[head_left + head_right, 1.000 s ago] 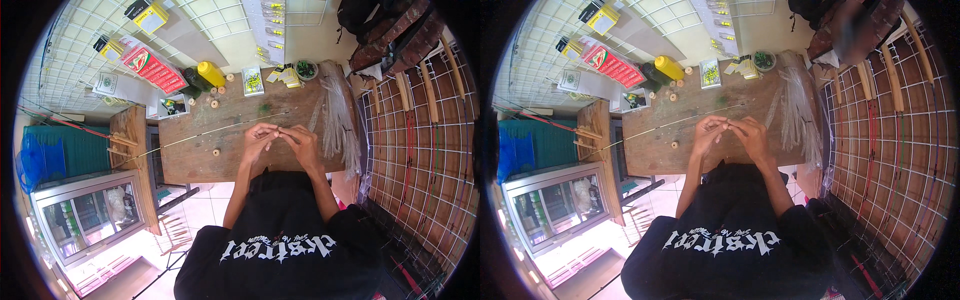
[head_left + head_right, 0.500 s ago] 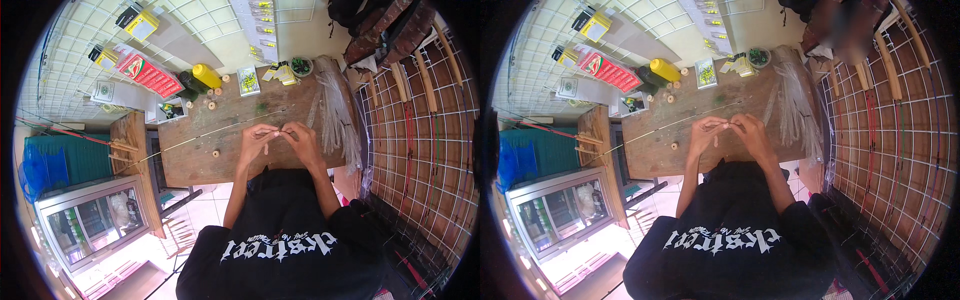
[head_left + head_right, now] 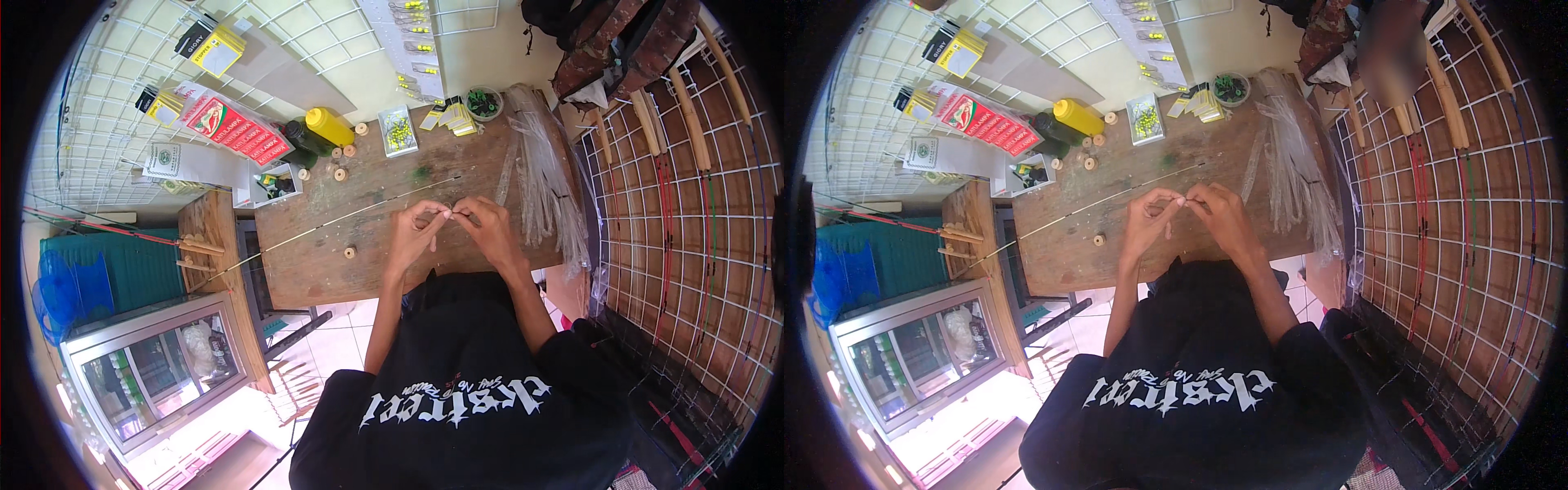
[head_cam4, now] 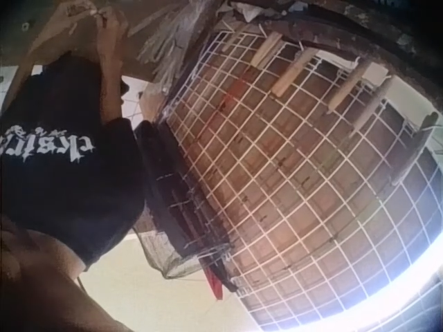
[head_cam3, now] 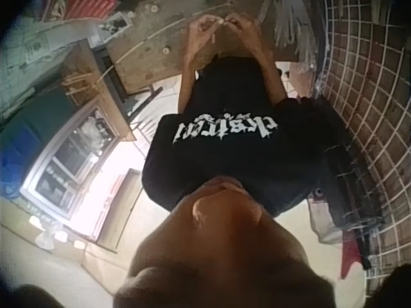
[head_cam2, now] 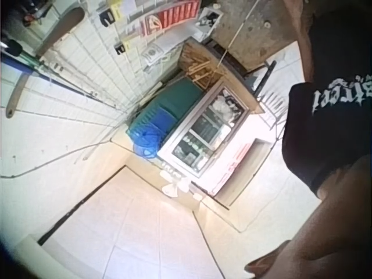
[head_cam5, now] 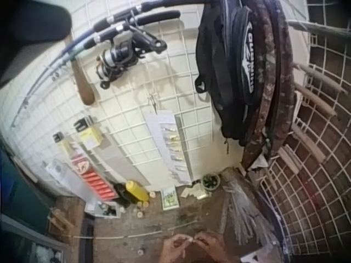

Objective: Assembling components onto a fishing line at a workbench in a fishing shop.

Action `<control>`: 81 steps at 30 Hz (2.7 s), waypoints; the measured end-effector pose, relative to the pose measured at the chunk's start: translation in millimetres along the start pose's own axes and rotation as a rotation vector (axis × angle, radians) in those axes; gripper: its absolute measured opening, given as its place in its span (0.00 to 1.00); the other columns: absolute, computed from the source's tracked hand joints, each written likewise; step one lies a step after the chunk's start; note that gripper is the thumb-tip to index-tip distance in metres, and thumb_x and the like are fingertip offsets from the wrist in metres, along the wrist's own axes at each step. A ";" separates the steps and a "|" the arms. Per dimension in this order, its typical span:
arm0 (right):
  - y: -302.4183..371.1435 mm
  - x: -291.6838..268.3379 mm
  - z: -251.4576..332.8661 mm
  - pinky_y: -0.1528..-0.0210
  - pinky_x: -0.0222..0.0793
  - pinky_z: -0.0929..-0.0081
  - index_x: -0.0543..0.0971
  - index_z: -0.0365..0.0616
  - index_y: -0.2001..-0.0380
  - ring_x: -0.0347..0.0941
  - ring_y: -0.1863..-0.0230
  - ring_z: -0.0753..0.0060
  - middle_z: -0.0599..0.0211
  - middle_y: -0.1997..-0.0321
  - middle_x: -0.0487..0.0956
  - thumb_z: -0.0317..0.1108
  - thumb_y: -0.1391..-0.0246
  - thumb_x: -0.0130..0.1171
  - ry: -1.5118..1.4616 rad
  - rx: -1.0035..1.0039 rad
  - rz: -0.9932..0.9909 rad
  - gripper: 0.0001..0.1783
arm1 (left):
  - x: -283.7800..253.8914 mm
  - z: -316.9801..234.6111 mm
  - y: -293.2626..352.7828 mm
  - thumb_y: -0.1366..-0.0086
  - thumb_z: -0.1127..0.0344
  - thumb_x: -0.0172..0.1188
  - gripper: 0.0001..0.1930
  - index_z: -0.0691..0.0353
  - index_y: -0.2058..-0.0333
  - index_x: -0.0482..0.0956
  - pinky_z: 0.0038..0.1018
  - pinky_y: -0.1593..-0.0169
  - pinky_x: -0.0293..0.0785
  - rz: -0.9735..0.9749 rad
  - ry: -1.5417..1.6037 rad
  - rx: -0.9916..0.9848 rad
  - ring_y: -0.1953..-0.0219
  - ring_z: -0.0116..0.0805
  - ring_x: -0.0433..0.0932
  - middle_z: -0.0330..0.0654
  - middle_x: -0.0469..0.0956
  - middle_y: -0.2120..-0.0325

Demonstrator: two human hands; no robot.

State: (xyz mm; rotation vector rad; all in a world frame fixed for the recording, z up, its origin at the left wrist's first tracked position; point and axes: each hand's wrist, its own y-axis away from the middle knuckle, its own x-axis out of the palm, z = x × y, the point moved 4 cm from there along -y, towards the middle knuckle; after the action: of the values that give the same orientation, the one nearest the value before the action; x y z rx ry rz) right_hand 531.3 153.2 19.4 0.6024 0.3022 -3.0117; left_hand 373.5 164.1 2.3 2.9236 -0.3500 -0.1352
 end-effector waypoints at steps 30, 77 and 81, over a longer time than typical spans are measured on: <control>-4.1 -7.6 -22.8 0.52 0.67 0.65 0.78 0.42 0.61 0.72 0.57 0.55 0.57 0.57 0.77 0.27 0.51 0.61 0.003 0.115 -0.112 0.11 | -6.6 2.2 -4.7 0.32 0.66 0.51 0.07 0.64 0.61 0.69 0.24 0.72 0.63 -0.202 -0.325 0.142 0.75 0.23 0.65 0.39 0.67 0.70; -8.6 29.7 -181.9 0.79 0.56 0.81 0.80 0.45 0.61 0.60 0.82 0.87 0.77 0.83 0.70 0.35 0.46 0.60 -0.151 0.435 -0.061 0.10 | 27.6 151.2 -68.8 0.38 0.64 0.57 0.11 0.65 0.64 0.79 0.27 0.65 0.70 -0.071 -0.220 -0.136 0.73 0.29 0.75 0.43 0.79 0.77; 5.0 8.4 -167.1 0.79 0.58 0.84 0.78 0.43 0.59 0.60 0.80 0.88 0.75 0.77 0.73 0.35 0.41 0.56 -0.546 0.700 -0.135 0.10 | 36.7 157.9 -74.6 0.38 0.65 0.56 0.11 0.66 0.64 0.79 0.25 0.69 0.70 -0.054 -0.179 -0.185 0.74 0.26 0.76 0.42 0.79 0.77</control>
State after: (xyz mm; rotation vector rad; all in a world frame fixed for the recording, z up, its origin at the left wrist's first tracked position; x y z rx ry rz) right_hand 586.7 181.9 -135.9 -0.2608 -0.7827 -3.1947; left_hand 407.9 197.8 -169.4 2.7452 -0.2698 -0.4164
